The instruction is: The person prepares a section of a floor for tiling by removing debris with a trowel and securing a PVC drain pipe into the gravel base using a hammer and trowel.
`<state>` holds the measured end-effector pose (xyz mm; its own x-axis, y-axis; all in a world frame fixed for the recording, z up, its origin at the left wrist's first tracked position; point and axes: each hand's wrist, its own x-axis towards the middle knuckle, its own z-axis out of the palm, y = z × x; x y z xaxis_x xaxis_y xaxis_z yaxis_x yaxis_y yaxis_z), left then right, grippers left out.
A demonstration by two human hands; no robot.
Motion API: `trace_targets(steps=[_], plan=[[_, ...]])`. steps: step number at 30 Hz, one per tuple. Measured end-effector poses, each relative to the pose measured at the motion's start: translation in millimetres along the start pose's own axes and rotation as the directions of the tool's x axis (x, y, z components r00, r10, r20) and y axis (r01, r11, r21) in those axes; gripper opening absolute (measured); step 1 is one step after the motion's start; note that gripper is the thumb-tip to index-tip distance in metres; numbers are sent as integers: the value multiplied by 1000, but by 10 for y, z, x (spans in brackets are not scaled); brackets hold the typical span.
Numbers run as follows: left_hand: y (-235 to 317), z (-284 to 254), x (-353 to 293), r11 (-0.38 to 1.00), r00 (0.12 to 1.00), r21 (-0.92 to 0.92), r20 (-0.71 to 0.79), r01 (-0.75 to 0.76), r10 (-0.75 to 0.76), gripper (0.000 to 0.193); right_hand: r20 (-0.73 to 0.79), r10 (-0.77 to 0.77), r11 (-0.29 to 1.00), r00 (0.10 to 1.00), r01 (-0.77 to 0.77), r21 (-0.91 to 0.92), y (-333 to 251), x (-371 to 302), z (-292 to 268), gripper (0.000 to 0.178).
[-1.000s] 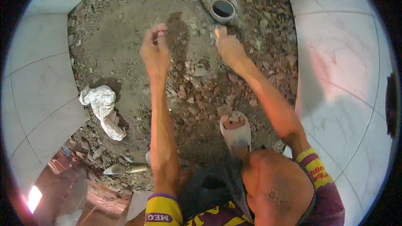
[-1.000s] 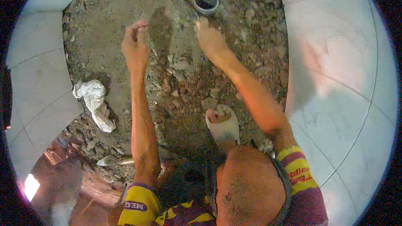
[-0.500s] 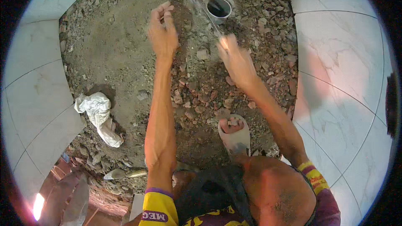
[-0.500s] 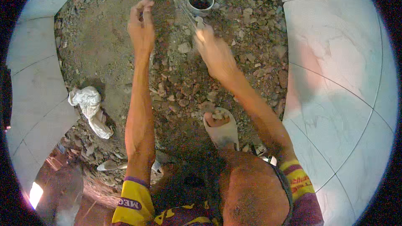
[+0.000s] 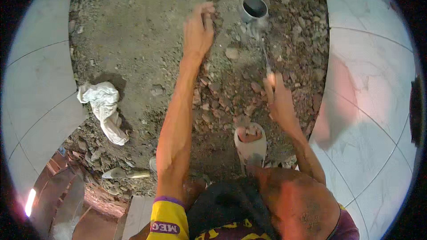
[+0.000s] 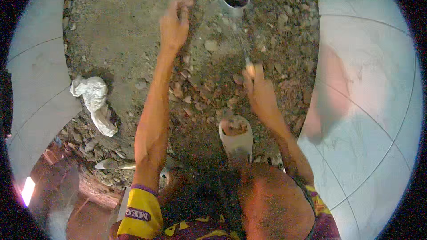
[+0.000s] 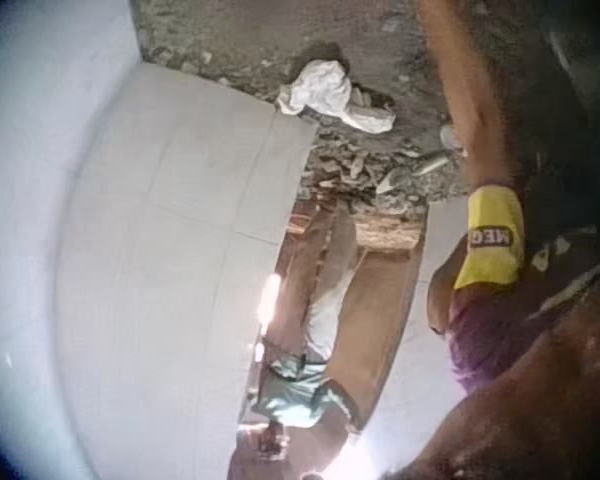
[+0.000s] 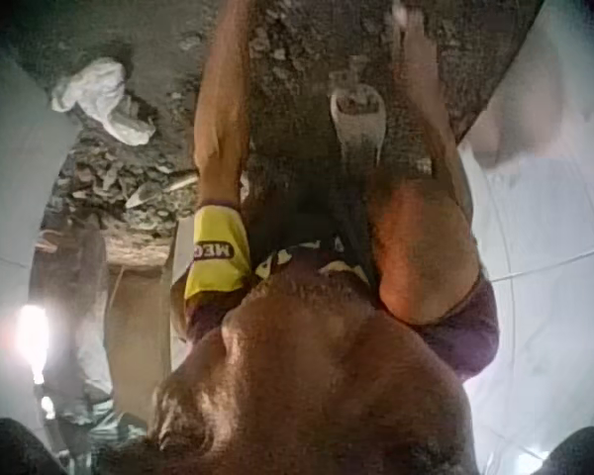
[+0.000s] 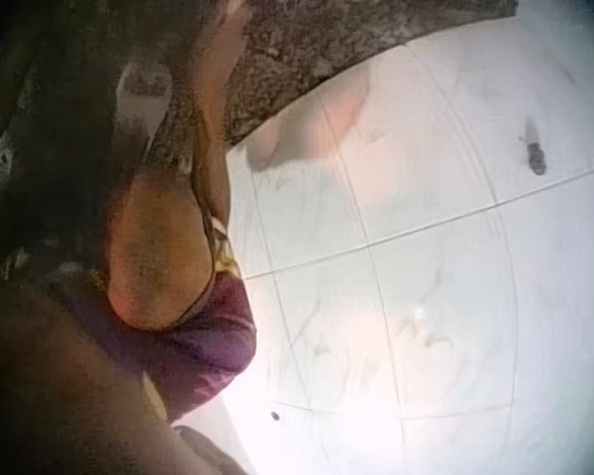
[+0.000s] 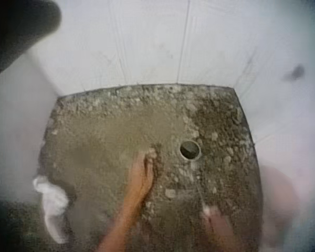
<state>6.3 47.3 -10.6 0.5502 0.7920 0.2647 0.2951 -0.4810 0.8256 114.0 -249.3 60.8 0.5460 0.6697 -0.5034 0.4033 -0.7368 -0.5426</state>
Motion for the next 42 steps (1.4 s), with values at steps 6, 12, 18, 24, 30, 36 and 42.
trace_targets(steps=[6,12,18,24,30,36,42], plan=[[81,138,87,988,980,-5,-119,157,-157,23,-162,-206,967,965,175,-184,-509,1241,-17,30],[-113,-213,53,987,987,23,-17,161,-160,22,-99,-254,965,962,244,-100,-277,1244,249,33],[-33,-36,22,998,997,7,54,59,-59,24,-73,-150,966,986,162,200,317,257,305,30],[-34,122,53,994,995,27,7,104,-104,25,-275,-381,924,883,370,-94,-688,1071,-81,28],[-82,86,105,992,993,49,-11,117,-117,29,-141,-252,965,957,238,-111,-449,1272,526,30],[-68,-47,-7,988,987,-35,67,147,-145,30,86,-120,992,989,122,-27,-197,59,341,28],[-56,161,86,994,994,-65,-65,85,-89,34,-138,-367,930,920,359,-80,-305,619,46,29]])
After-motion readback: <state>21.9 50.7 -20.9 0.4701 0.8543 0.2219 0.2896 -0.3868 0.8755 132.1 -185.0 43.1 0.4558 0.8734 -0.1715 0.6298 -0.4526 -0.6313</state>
